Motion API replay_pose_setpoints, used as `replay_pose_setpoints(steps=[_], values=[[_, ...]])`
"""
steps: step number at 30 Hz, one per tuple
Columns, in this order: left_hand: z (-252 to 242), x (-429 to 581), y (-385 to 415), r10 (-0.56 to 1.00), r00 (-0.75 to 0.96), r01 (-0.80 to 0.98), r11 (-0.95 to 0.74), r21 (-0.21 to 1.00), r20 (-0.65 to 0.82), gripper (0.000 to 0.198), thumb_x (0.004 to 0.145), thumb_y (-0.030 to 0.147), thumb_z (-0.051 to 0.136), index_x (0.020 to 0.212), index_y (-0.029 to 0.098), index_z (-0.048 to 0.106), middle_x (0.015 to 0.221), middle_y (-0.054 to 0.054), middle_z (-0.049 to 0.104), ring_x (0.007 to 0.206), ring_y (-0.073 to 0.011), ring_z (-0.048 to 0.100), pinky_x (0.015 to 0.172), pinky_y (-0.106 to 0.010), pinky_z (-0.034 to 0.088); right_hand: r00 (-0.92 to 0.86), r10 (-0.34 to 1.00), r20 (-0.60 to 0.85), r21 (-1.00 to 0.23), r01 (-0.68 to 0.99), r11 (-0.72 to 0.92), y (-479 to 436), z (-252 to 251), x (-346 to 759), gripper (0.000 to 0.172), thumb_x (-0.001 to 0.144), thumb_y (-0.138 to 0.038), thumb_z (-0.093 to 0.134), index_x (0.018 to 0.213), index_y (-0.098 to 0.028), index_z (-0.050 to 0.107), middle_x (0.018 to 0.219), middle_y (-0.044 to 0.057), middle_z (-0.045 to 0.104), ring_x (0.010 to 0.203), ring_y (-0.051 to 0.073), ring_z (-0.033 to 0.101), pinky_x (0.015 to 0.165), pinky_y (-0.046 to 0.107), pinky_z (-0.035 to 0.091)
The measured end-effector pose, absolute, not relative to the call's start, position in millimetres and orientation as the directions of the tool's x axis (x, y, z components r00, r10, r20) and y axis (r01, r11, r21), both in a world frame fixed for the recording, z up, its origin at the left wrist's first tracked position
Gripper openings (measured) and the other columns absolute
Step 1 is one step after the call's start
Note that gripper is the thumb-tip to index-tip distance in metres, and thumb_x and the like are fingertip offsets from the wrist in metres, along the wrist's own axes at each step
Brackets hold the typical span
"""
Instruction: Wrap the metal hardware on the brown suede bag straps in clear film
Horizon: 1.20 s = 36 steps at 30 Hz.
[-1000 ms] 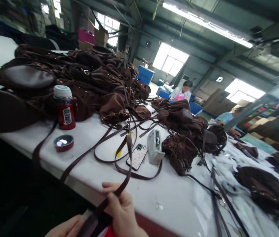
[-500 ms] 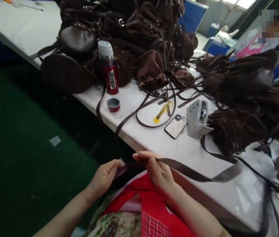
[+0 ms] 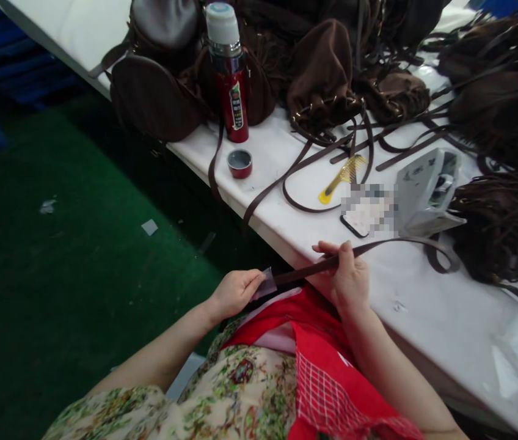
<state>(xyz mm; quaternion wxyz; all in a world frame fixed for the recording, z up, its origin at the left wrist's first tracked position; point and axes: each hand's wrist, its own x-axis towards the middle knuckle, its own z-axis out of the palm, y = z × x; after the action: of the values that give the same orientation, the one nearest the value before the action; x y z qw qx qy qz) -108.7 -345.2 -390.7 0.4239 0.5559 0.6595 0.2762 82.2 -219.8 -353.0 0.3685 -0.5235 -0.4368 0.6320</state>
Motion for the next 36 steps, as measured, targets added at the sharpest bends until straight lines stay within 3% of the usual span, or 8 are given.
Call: replay_pose_setpoints(steps=[6, 8, 11, 14, 21, 26, 29, 36], values=[[-363.1, -74.8, -317.7, 0.995, -0.015, 0.467, 0.094, 0.879, -0.098, 0.04, 0.097, 0.037, 0.032, 0.074, 0.016, 0.058, 0.068, -0.002, 0.061, 0.062, -0.0125, 0.054, 0.06, -0.022, 0.04, -0.647, 0.707, -0.286, -0.949, 0.092, -0.301, -234.1, -350.5, 70.5, 0.043, 0.083, -0.057, 0.055, 0.093, -0.02, 0.075, 0.095, 0.006, 0.073, 0.092, 0.021, 0.066, 0.086, 0.034, 0.05], [-355.6, -72.5, -310.2, 0.998, 0.001, 0.492, 0.057, 0.869, -0.066, 0.039, 0.097, 0.036, 0.032, 0.075, 0.017, 0.059, 0.069, -0.002, 0.062, 0.063, -0.0127, 0.056, 0.061, -0.022, 0.04, -0.579, 0.767, -0.276, -0.934, -0.027, -0.356, -226.1, -346.7, 78.9, 0.042, 0.083, -0.056, 0.056, 0.1, -0.021, 0.072, 0.097, 0.006, 0.073, 0.085, 0.019, 0.066, 0.081, 0.033, 0.051], [-351.5, -79.2, -302.7, 0.996, 0.045, 0.554, 0.036, 0.832, -0.073, 0.037, 0.097, 0.037, 0.034, 0.081, 0.018, 0.062, 0.071, -0.001, 0.064, 0.065, -0.0132, 0.058, 0.061, -0.022, 0.041, -0.179, 0.952, -0.247, -0.905, -0.309, -0.293, -204.6, -339.7, 103.3, 0.038, 0.082, -0.054, 0.06, 0.096, -0.021, 0.072, 0.086, 0.005, 0.073, 0.069, 0.014, 0.064, 0.07, 0.029, 0.051], [-349.5, -81.1, -296.0, 0.987, 0.084, 0.605, 0.058, 0.794, -0.136, 0.041, 0.097, 0.039, 0.032, 0.081, 0.019, 0.063, 0.068, 0.0, 0.064, 0.063, -0.0138, 0.059, 0.059, -0.022, 0.041, 0.058, 0.953, -0.298, -0.883, -0.396, -0.253, -194.0, -339.8, 121.1, 0.038, 0.08, -0.054, 0.062, 0.084, -0.018, 0.073, 0.075, 0.005, 0.072, 0.062, 0.013, 0.062, 0.067, 0.027, 0.049], [-339.5, -29.4, -272.9, 0.97, 0.23, 0.641, -0.089, 0.762, -0.08, 0.041, 0.097, 0.033, 0.03, 0.08, 0.018, 0.063, 0.079, -0.005, 0.069, 0.07, -0.0156, 0.063, 0.066, -0.023, 0.044, -0.436, 0.785, -0.441, -0.803, -0.199, -0.562, -231.1, -349.4, 113.1, 0.042, 0.08, -0.055, 0.061, 0.093, -0.018, 0.074, 0.1, 0.009, 0.073, 0.097, 0.024, 0.064, 0.089, 0.037, 0.046], [-340.2, -19.3, -268.7, 0.974, 0.22, 0.724, -0.128, 0.678, -0.052, 0.042, 0.099, 0.033, 0.027, 0.082, 0.018, 0.063, 0.08, -0.005, 0.069, 0.071, -0.0151, 0.064, 0.064, -0.022, 0.044, -0.196, 0.884, -0.424, -0.702, -0.545, -0.458, -196.9, -343.5, 156.3, 0.023, 0.078, -0.042, 0.067, 0.084, -0.02, 0.072, 0.087, 0.004, 0.074, 0.085, 0.018, 0.066, 0.085, 0.033, 0.048], [-335.8, -16.4, -264.5, 0.976, 0.216, 0.799, -0.153, 0.581, -0.039, 0.042, 0.099, 0.032, 0.027, 0.088, 0.018, 0.064, 0.084, -0.006, 0.07, 0.075, -0.0169, 0.065, 0.068, -0.025, 0.046, -0.067, 0.912, -0.405, -0.723, -0.587, -0.364, -174.8, -347.3, 177.6, 0.02, 0.082, -0.038, 0.063, 0.081, -0.02, 0.07, 0.085, 0.004, 0.074, 0.083, 0.016, 0.067, 0.084, 0.029, 0.049], [-313.0, 30.7, -219.2, 0.939, 0.338, 0.883, -0.292, 0.367, -0.068, 0.033, 0.096, 0.022, 0.029, 0.094, 0.014, 0.062, 0.086, -0.011, 0.069, 0.075, -0.0231, 0.067, 0.066, -0.033, 0.051, -0.326, 0.863, -0.387, -0.712, -0.489, -0.504, -188.7, -353.4, 167.7, 0.034, 0.083, -0.042, 0.062, 0.107, -0.02, 0.067, 0.11, 0.008, 0.07, 0.099, 0.019, 0.064, 0.09, 0.032, 0.047]])
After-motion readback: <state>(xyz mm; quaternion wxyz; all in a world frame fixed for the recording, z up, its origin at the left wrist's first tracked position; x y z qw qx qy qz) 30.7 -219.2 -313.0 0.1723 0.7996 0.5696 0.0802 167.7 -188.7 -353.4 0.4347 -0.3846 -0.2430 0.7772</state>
